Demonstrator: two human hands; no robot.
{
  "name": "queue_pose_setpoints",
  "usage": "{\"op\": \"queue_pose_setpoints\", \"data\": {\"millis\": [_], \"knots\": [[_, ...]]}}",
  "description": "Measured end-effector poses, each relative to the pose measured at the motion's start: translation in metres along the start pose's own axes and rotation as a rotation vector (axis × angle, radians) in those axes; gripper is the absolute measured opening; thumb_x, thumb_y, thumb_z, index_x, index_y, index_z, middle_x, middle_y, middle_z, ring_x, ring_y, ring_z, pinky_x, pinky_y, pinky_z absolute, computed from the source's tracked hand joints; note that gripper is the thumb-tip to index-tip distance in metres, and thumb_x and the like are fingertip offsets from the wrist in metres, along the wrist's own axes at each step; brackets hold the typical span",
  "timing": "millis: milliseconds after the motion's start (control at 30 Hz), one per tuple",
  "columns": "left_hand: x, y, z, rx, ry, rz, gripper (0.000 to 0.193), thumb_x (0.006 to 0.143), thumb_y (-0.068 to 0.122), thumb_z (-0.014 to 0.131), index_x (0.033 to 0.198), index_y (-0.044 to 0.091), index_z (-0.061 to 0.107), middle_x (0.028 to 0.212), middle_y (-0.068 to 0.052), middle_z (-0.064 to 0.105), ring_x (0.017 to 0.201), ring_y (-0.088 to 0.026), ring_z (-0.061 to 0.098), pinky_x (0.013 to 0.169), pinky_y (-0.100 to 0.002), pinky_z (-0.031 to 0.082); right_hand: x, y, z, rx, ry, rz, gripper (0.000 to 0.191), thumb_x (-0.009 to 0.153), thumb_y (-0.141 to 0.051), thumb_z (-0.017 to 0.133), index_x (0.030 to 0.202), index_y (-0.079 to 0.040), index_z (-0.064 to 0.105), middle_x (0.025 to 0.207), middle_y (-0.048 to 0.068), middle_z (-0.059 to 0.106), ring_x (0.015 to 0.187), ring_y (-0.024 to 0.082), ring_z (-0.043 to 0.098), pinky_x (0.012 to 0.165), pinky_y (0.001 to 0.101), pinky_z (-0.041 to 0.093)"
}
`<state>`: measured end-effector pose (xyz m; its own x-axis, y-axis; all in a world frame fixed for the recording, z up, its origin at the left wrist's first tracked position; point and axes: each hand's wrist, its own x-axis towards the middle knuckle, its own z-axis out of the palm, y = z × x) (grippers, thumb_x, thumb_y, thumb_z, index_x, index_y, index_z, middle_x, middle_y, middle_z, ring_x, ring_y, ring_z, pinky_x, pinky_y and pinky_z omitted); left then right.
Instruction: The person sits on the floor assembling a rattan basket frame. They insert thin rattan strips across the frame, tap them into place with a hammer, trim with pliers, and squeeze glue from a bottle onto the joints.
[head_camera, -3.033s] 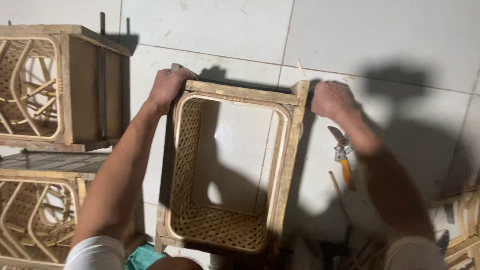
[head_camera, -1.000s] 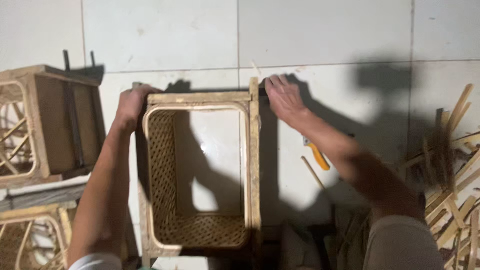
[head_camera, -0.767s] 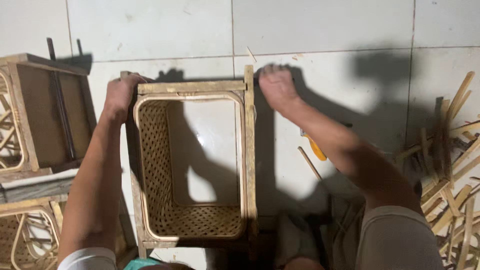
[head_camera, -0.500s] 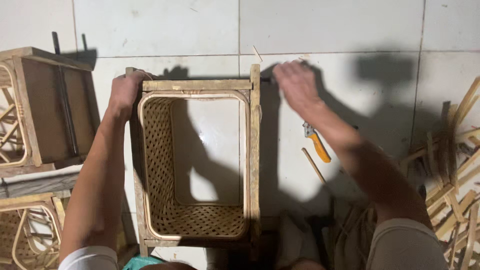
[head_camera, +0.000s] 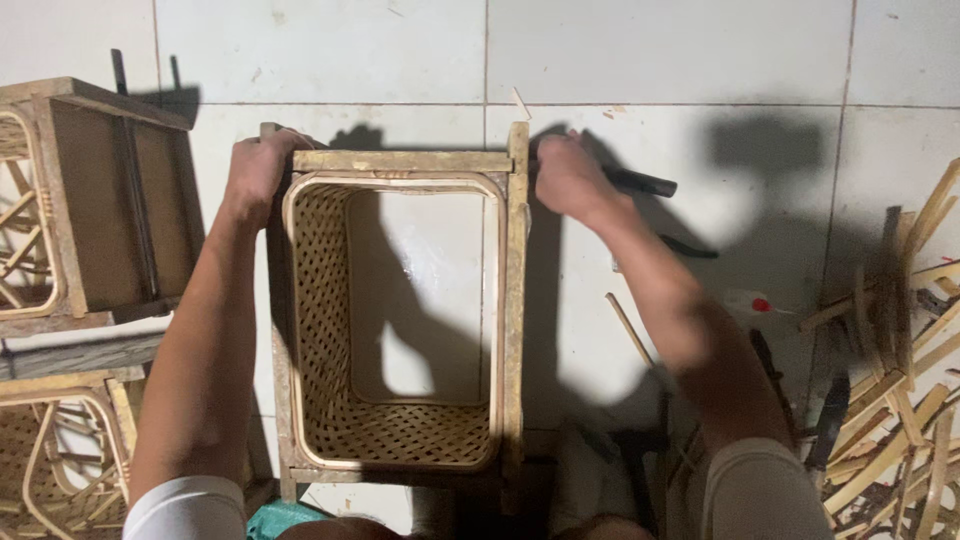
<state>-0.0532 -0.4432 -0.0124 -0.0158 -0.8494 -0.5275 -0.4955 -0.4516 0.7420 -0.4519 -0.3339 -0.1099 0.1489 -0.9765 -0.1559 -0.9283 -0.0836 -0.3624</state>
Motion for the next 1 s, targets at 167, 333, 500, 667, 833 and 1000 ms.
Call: {"op": "queue_pose_setpoints", "data": {"millis": [167,333,500,667,833,1000], "knots": [[0.004,-0.001,-0.001,0.027,-0.025,-0.108,0.038,0.095,0.019,0.048,0.113,-0.004,0.072,0.1,-0.02,0.073,0.083,-0.025,0.07,0.075,-0.036,0.057,-0.01,-0.005,-0.016,0.358,0.463,-0.08,0.033,0.087,0.003,0.058,0.117,0.002,0.071,0.111,0.024,0.073,0.103,0.041,0.068,0.093,0.0463,0.052],[0.007,-0.006,-0.003,-0.016,-0.104,-0.046,0.04,0.098,0.022,0.044,0.114,-0.005,0.07,0.102,-0.017,0.074,0.087,-0.022,0.071,0.08,-0.031,0.058,-0.003,-0.023,-0.025,0.598,0.298,0.155,0.016,0.095,-0.003,0.054,0.097,-0.002,0.07,0.098,0.018,0.075,0.094,0.035,0.075,0.09,0.043,0.058],[0.015,-0.01,-0.005,-0.007,-0.169,-0.035,0.044,0.101,0.024,0.04,0.122,-0.006,0.065,0.1,-0.017,0.071,0.082,-0.023,0.068,0.079,-0.034,0.057,0.002,-0.02,-0.023,0.374,0.223,0.082,0.017,0.085,-0.002,0.059,0.096,0.001,0.071,0.094,0.024,0.072,0.089,0.042,0.07,0.081,0.0477,0.055],[0.016,-0.011,-0.005,-0.183,-0.259,-0.027,0.044,0.098,0.023,0.048,0.124,-0.01,0.061,0.112,-0.017,0.069,0.099,-0.023,0.067,0.094,-0.031,0.055,-0.003,-0.016,-0.022,0.214,0.141,0.124,0.013,0.093,-0.008,0.062,0.095,0.0,0.073,0.092,0.023,0.072,0.09,0.042,0.069,0.082,0.0477,0.055],[0.013,-0.008,-0.005,-0.207,-0.279,-0.047,0.05,0.095,0.025,0.05,0.129,-0.011,0.058,0.12,-0.021,0.065,0.106,-0.025,0.064,0.097,-0.033,0.052,0.0,-0.027,-0.043,0.292,0.075,0.203,0.023,0.093,-0.009,0.055,0.104,-0.008,0.075,0.094,0.017,0.074,0.084,0.035,0.07,0.079,0.0463,0.055],[0.019,-0.009,-0.011,-0.156,-0.307,-0.019,0.052,0.094,0.027,0.052,0.134,-0.006,0.054,0.131,-0.019,0.063,0.113,-0.024,0.065,0.101,-0.031,0.052,0.002,-0.027,-0.055,0.431,-0.048,0.332,0.026,0.094,-0.013,0.054,0.113,-0.014,0.072,0.094,0.014,0.075,0.08,0.028,0.072,0.08,0.0427,0.056]]}}
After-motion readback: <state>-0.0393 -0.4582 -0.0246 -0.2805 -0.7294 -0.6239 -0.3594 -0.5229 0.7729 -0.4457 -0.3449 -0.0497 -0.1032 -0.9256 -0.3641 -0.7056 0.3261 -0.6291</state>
